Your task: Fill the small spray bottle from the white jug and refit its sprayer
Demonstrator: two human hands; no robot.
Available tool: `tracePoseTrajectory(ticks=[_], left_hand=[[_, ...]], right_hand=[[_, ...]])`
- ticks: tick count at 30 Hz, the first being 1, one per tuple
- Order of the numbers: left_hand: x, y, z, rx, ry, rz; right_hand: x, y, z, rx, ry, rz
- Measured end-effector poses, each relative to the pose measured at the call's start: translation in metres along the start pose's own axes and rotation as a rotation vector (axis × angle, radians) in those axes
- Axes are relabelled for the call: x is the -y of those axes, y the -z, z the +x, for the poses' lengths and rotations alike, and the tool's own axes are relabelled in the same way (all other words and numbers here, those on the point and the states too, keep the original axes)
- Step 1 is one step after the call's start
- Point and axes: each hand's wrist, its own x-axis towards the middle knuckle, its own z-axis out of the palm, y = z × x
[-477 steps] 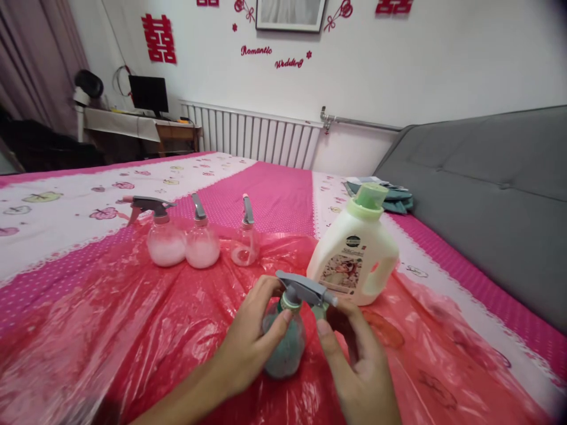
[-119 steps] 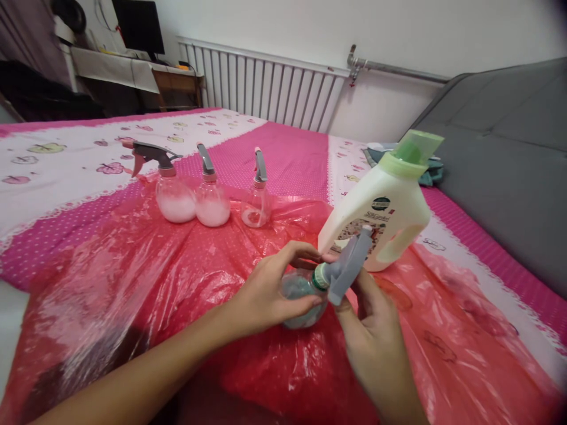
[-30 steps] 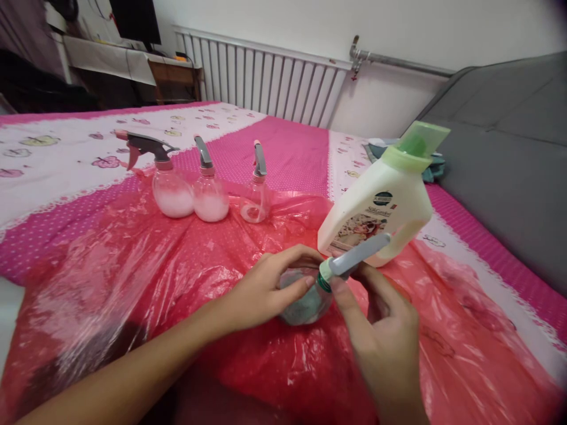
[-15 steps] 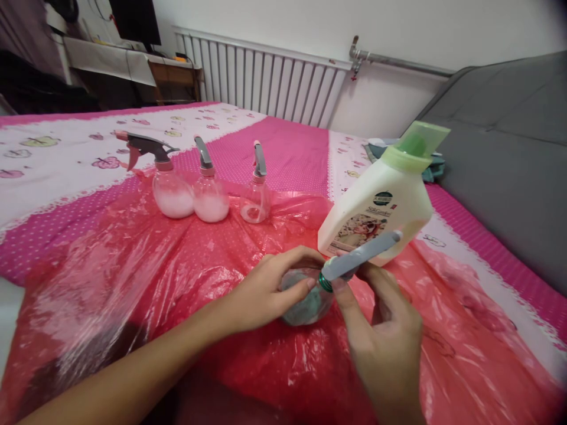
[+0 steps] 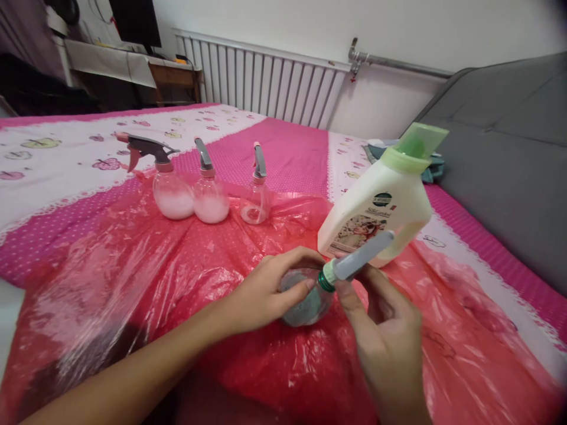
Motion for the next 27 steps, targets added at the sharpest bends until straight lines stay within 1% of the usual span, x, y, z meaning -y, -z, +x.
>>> tracePoseTrajectory(ticks=[3,6,10,13,16,19,20,23,24,27], left_hand=[[0.0001,-0.0001,0.0001,-0.001,-0.008,-0.002],[0.0000,-0.0005,0.0003,0.003,-0.009,-0.010],[-0.0005,-0.0008,0.0006,-0.001,-0.001,-0.017],[-0.0012,-0.0007,0.0009,-0.002,0.002,-0.011],[-0.0017,-0.0006,0.0007,0.004,0.002,-0.019],[-0.0015,-0.0009,0.0003,0.006,0.003,-0.025],[-0.0014,-0.0009,0.0003,0.005,0.004,-0.027],[-0.0013,-0.0010,0.0006,0.000,0.009,-0.025],[-0.0013,-0.0010,0.0007,0.002,0.008,-0.024],[-0.0014,-0.0011,0.0009,0.005,0.001,-0.026]], right_hand=[[-0.0009,0.0000,0.0010,-0.031,-0.017,0.012],[-0.0023,-0.0001,0.0027,0.021,-0.054,0.049],[-0.0035,0.0001,0.0030,-0.017,-0.031,0.020],[-0.0038,0.0008,0.0025,0.028,-0.059,0.082],[-0.0047,0.0018,0.0033,0.042,-0.068,0.072],[-0.0060,0.0025,0.0044,0.107,-0.108,0.107],[-0.0062,0.0025,0.0047,0.101,-0.114,0.099],[-0.0060,0.0023,0.0051,0.019,-0.081,-0.001],[-0.0056,0.0021,0.0051,0.028,-0.079,-0.001],[-0.0045,0.0019,0.0052,0.114,-0.131,0.101]])
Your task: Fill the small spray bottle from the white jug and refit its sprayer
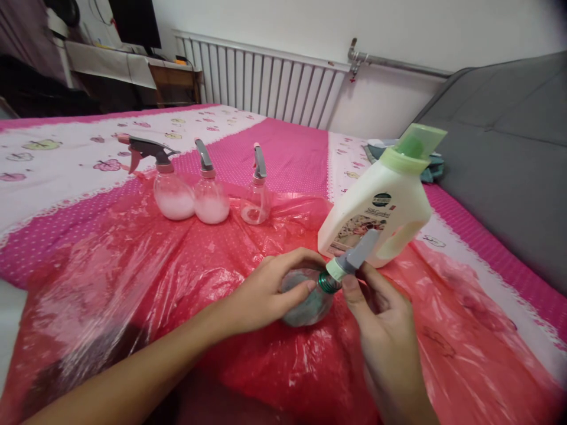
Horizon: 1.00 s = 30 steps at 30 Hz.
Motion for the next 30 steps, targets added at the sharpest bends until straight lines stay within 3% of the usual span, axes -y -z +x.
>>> tracePoseTrajectory(ticks=[5,9,13,18,30], left_hand=[[0.0007,0.0004,-0.0010,0.001,0.005,0.009],[0.0002,0.0006,-0.0008,0.002,-0.004,0.006],[-0.0001,-0.0002,-0.0001,0.005,-0.001,-0.018],[0.0016,-0.0003,-0.0002,-0.004,0.000,0.010],[0.0002,0.0000,0.0001,0.004,0.005,-0.018]], right_hand=[[0.0016,0.0002,-0.0005,-0.076,0.030,-0.053],[0.0018,0.0000,-0.0013,-0.026,0.037,-0.047],[0.0018,-0.0010,-0.0011,-0.074,0.062,-0.068],[0.0018,-0.0018,0.0014,-0.024,0.022,0.078],[0.0034,-0.0023,-0.0007,-0.081,0.033,-0.025]])
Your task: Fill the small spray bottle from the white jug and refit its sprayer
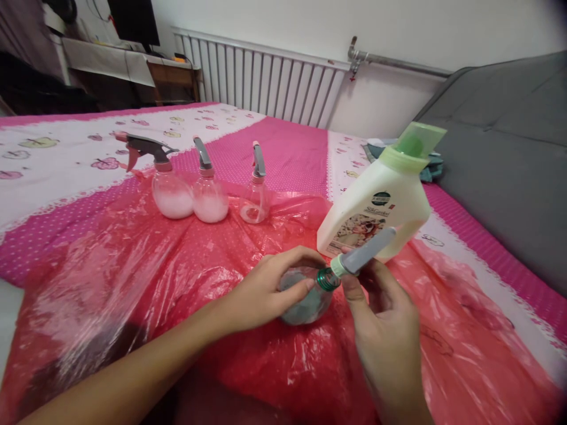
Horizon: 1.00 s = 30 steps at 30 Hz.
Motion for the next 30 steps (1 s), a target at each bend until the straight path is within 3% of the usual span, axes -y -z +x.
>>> tracePoseTrajectory(ticks=[7,11,16,30], left_hand=[[0.0014,0.0009,0.0013,0.010,0.024,-0.056],[0.0024,0.0016,0.0026,0.013,0.048,-0.120],[0.0033,0.0029,0.0020,0.013,0.045,-0.117],[0.0093,0.0037,0.0013,0.031,0.143,-0.349]], right_hand=[[-0.0002,-0.0018,0.0007,0.094,-0.045,0.189],[0.0005,-0.0020,0.0003,0.051,0.007,0.119],[0.0003,-0.0025,-0.0002,0.120,-0.023,0.171],[-0.0027,-0.0041,0.0011,0.052,-0.072,0.245]])
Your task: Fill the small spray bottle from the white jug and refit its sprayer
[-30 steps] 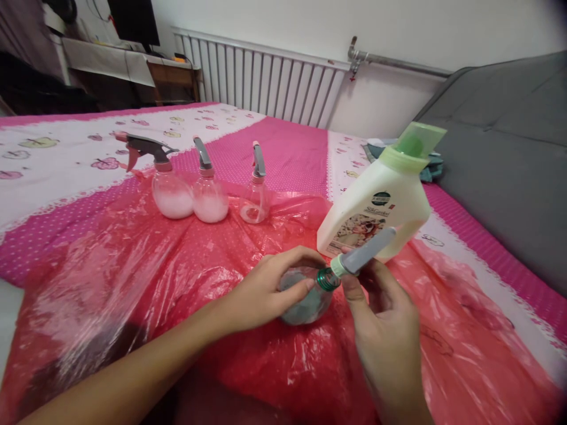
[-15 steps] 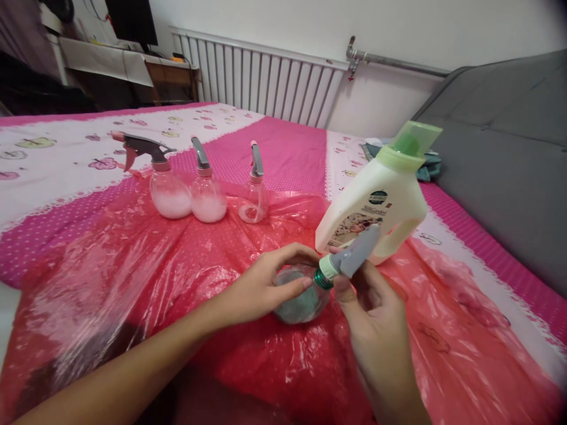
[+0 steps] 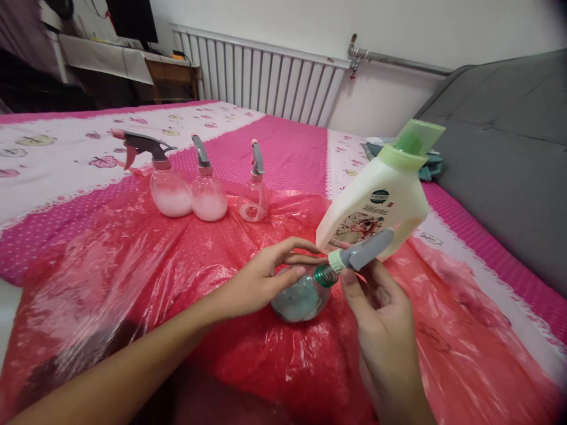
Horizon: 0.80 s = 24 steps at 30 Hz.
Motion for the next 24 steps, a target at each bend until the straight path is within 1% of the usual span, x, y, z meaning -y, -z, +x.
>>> tracePoseTrajectory(ticks=[4,9,15,24], left_hand=[[0.0012,0.0016,0.0001,-0.014,0.031,-0.018],[0.0013,0.0009,0.0000,-0.020,0.055,-0.014],[0.0017,0.0010,-0.0003,-0.022,0.035,0.010],[0.0004,-0.0004,-0.0004,-0.023,0.019,0.012]], right_hand=[[-0.0007,0.0023,-0.0009,0.014,-0.021,0.036],[-0.0003,0.0015,-0.0016,0.031,0.032,-0.034],[-0.0017,0.0019,-0.0011,0.045,0.027,-0.015],[-0.0008,0.0008,0.0000,0.029,0.031,-0.039]])
